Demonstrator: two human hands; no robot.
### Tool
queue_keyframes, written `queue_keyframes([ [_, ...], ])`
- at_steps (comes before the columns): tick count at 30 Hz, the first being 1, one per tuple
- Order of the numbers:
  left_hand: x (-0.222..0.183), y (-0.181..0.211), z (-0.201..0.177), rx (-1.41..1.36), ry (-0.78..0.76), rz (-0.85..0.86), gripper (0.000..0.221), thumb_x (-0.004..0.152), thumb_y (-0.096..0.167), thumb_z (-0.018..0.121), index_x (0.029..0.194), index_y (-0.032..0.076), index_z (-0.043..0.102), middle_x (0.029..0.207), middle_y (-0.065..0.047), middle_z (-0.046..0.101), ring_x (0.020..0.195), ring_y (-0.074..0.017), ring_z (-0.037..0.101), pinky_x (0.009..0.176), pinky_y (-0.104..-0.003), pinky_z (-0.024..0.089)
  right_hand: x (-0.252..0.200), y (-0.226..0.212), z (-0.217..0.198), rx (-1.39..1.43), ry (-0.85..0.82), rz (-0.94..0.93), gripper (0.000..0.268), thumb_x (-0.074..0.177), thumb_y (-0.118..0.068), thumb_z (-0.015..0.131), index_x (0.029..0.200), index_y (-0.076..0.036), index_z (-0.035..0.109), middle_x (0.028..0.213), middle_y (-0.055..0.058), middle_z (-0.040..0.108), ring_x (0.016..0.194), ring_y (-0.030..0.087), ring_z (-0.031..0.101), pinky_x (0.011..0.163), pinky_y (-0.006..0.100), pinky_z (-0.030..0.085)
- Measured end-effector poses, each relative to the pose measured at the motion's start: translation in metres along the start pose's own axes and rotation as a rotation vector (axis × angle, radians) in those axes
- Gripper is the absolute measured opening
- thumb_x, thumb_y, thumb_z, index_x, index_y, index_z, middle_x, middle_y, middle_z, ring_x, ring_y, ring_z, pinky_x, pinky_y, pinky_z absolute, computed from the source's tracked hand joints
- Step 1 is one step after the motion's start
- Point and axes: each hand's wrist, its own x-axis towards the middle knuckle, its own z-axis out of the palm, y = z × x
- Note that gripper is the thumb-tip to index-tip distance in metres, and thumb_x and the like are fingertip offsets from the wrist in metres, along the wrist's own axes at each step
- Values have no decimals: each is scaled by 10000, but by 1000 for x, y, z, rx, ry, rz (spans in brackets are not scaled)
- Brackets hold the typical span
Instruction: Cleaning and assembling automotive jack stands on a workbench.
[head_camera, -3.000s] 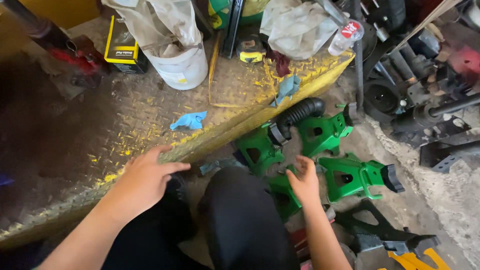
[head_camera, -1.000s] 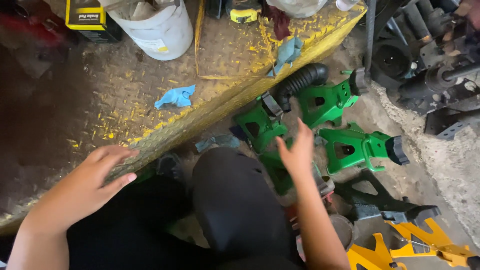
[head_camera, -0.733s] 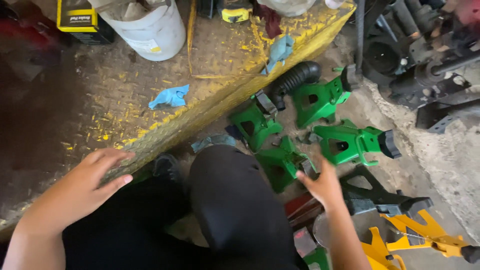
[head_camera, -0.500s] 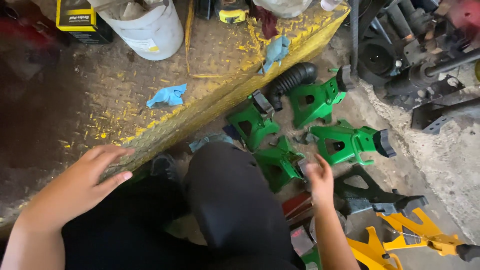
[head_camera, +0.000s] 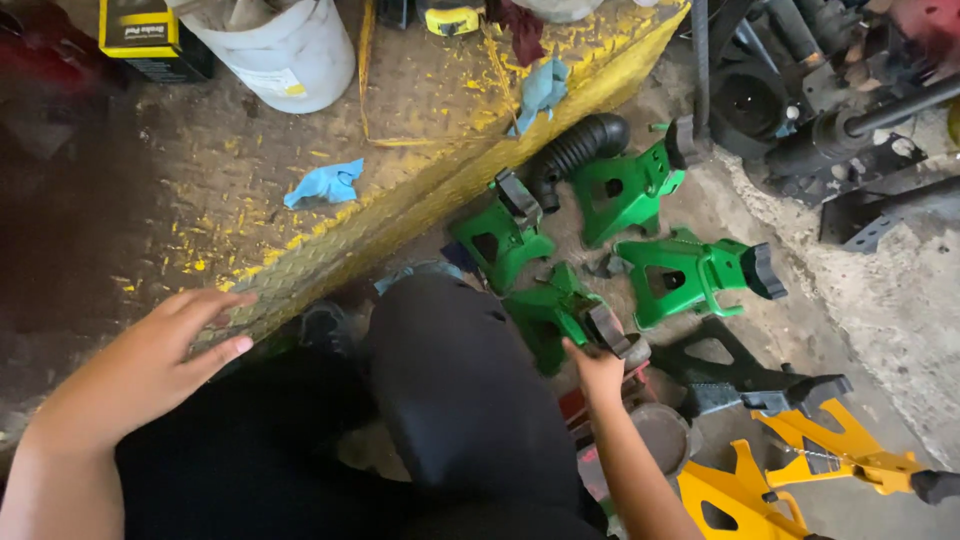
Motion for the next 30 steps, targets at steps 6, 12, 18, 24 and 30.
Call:
queue_keyframes([
  [6,1,4,-1,-14,-47,-151,565,859,410,710,1340,132,607,1253,-107,653,1150,-259,651,964,-377,517,16,-13,-5,-509,170,22,664,608,-363,989,1077,-21,666,1075,197,660,992,356,625,936,436,513],
  [12,2,-11,5,16,-79,-147,608,861,432,700,1393,154,599,1267,-100,653,1166,-251,646,981,-373,511,34,-18,-11,-482,84,-473,657,589,-279,950,1155,-52,706,1236,177,654,1152,383,607,1009,467,482],
  [18,6,-14,5,7,-110,-124,581,870,417,685,1395,181,611,1271,-78,669,1194,-235,629,1002,-386,497,37,-6,-4,-87,-19,-127,726,632,-271,922,1253,-84,597,1154,131,708,1078,310,671,1006,409,508],
  [24,17,-16,9,8,-181,-352,606,852,412,728,1425,257,609,1235,-45,633,1187,-167,676,1020,-370,540,35,-1,-6,-263,25,-294,592,638,-175,921,1183,-57,722,1321,188,607,1178,349,599,1028,432,466],
  [30,9,-58,25,-14,-107,-274,576,829,408,731,1355,204,616,1258,-73,695,1144,-200,711,1009,-380,549,29,1,-5,-198,75,-262,557,651,-185,903,1166,-71,726,1349,159,614,1245,343,564,1073,441,441],
])
